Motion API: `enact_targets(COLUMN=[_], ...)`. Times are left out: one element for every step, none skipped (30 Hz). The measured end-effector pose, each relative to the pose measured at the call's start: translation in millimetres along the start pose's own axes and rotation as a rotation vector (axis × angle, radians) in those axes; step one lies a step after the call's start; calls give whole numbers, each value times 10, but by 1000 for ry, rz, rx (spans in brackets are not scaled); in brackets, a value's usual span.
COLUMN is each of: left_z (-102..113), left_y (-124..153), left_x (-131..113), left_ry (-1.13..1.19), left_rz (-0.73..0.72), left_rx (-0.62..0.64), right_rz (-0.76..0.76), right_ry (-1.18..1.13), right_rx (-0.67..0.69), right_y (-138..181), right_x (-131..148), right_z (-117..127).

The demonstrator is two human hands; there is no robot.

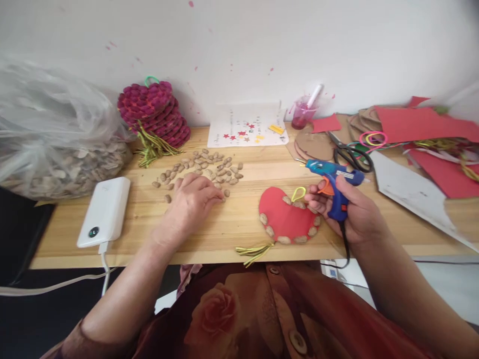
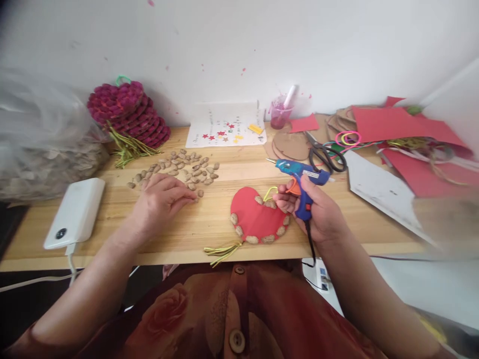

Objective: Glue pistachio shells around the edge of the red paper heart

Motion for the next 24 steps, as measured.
enact_targets(left_z=[-5,-5,-14,-19,-17,-12,0,16,34,52,67,84,102,117,131,141,150,155,162,174,188,202,214,224], left_y=[-1,-2,-5,-8,-14,-21,-30,-39,-48,-55,-61,-65,-68,-70,-70,-69,-66,-62,-58,-52,-47,-41,-36,-31], left_x=[8,16,22,27,26,17,2,-14,-28,-38,-45,-48,-51,-55,-58,-54,-45,-30,-11,9,29,46,60,71], left_ry=[-5,-6,-3,-1,-2,-5,-12,-23,-38,-51,-60,-68,-74,-77,-80,-87,-93,-97,-99,-101,-104,-106,-109,-113], left_rz=[-3,-7,-14,-20,-29,-43,-57,-68,-75,-78,-77,-75,-75,-80,-86,-88,-87,-81,-70,-57,-42,-29,-17,-7], left_rx=[0,-3,5,11,13,14,12,8,3,-1,-3,-8,-14,-19,-22,-21,-18,-12,-6,-6,-7,-10,-10,-7], right_rz=[-6,-7,-5,0,12,23,36,47,56,63,71,80,90,98,104,107,108,107,106,105,104,101,97,93], right_ry=[2,2,0,-3,-6,-7,-9,-10,-13,-17,-24,-31,-37,-41,-44,-46,-47,-49,-49,-48,-45,-39,-31,-23], right_rx=[1,1,2,13,37,64,92,118,136,150,161,171,180,186,190,191,188,183,176,168,159,151,146,144], right_y=[5,8,10,11,12,14,17,20,21,19,17,14,10,7,4,2,1,1,2,6,10,14,18,21], right_x=[-3,-1,5,14,30,46,61,73,81,86,92,98,104,109,113,115,115,115,115,116,118,119,118,118], right_z=[-2,2,11,14,9,3,-4,-8,-5,2,11,20,27,33,38,42,46,49,51,53,53,52,47,39])
Point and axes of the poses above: each hand's wrist, its own y-axis away from the middle knuckle, its own z-axis out of the back of the hand, x = y × z, the point moved 10 cm from there along -y, towards the middle knuckle, and after that the axes turned 12 degrees about -z, right-handed, at the moved point
